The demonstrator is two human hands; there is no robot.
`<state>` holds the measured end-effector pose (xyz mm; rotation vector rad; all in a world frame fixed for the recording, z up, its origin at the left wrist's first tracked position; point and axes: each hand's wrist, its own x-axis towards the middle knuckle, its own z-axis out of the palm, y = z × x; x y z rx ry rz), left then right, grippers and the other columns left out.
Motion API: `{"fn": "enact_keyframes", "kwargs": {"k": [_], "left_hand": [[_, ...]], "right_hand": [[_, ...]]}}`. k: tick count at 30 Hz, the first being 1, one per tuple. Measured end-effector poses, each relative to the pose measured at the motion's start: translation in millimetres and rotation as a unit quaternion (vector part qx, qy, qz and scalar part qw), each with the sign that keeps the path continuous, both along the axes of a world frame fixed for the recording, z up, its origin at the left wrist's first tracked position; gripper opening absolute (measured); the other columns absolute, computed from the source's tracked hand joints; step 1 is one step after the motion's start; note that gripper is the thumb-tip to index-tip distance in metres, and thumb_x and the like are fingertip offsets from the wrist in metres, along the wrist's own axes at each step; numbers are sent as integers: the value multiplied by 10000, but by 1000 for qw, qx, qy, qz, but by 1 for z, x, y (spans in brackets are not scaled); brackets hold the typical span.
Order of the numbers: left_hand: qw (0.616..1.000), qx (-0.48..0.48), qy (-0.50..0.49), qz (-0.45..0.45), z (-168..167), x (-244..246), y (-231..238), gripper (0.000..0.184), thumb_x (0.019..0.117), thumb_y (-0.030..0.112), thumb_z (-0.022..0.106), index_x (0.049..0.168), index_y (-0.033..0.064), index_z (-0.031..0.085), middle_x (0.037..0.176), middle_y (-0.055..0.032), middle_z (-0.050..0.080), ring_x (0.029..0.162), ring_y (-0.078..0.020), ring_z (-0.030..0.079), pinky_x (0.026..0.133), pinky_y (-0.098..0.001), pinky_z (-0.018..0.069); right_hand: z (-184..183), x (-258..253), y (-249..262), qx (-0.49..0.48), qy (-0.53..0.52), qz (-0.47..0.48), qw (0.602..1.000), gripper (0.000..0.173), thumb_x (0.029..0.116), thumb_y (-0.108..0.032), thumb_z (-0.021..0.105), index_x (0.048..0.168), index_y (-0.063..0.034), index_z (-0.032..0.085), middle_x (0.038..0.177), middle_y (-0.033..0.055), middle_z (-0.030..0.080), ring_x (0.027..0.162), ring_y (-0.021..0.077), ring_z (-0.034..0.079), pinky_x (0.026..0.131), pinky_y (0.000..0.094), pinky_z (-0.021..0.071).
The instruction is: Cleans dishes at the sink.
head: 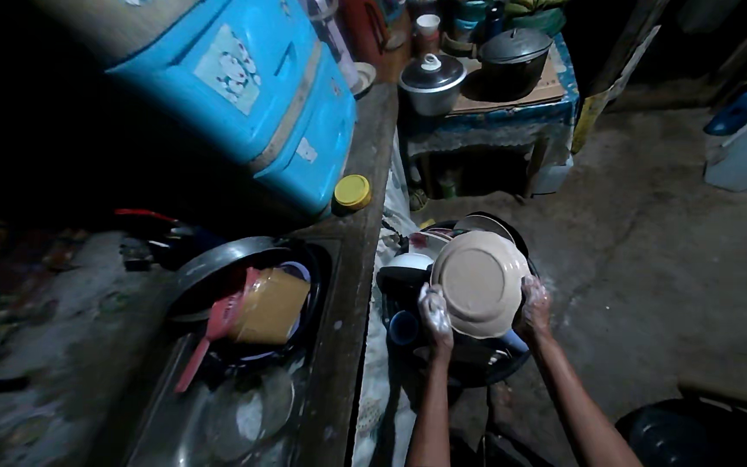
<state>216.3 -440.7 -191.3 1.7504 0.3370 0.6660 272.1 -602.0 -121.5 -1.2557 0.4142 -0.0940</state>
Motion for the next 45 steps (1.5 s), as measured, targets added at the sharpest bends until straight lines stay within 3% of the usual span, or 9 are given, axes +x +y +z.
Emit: {"fn": "enact_keyframes", "kwargs": {"k": [8,13,16,22,26,30,35,39,45], "left_hand": [[977,69,175,-96,88,84,2,397,1023,71,561,1356,-142,527,1323,-310,604,1261,-356,594,1112,-428,450],[896,293,259,-213,125,61,-52,441,1033,218,544,1406,-17,574,1413,-204,598,1340,-304,559,1155,-449,412],[900,346,67,-257,104,37,-60,286,985,190,603,1188,37,736,1324,-161,673,1325,-326,577,1169,-467,412],[968,114,152,-165,59,60,11,402,976,84,613,1320,-122,585,1324,-274,626,1263,-309,603,1121,-396,445],[973,-9,195,-121,49,37,29,416,1006,54,567,1370,-139,509,1339,-292,596,1264,-299,586,1112,-378,447],[975,44,198,-91,61,-15,-15,469,983,35,539,1408,-148,470,1456,-309,497,1370,-361,489,1166,-426,384],[915,336,108,-195,65,-8,-64,277,948,117,600,1159,-10,728,1374,-220,628,1361,-426,521,1159,-557,386],[850,367,212,-312,103,53,-56,392,1034,201,504,1352,12,636,1505,-180,531,1488,-364,372,1258,-519,207],[872,249,321,-275,87,107,17,448,1046,273,546,1400,-1,571,1384,-218,610,1318,-333,569,1143,-486,418]], "right_hand": [[25,-24,-15,-93,-87,89,988,247,998,-129,454,985,33,640,763,-55,615,699,-46,596,703,164,536],[16,-30,-1,-66,-67,98,991,230,1005,-83,462,998,58,645,791,-31,637,737,-35,613,745,174,545],[8,-24,1,-29,-76,55,995,268,1018,-60,422,994,87,645,858,10,661,833,-1,632,841,208,543],[9,-33,-2,6,-39,101,994,180,987,-54,447,896,-34,601,712,-83,582,668,-27,587,690,182,541],[9,-24,-15,-100,28,58,993,290,1060,-97,418,995,85,634,815,54,605,757,41,593,762,232,523],[-7,-14,-9,-118,106,-2,987,375,1109,-164,372,1078,96,641,952,152,648,884,131,633,859,321,530],[-6,-2,18,-49,129,-6,990,393,1117,-194,331,1156,88,602,1030,180,641,938,176,646,869,354,546],[-1,-1,18,-92,63,71,991,376,1098,-102,331,1203,141,597,1116,217,653,1022,178,632,955,333,513],[7,-11,9,-76,63,96,991,338,1094,-105,372,1111,122,621,945,140,653,854,82,633,822,255,536]]}}
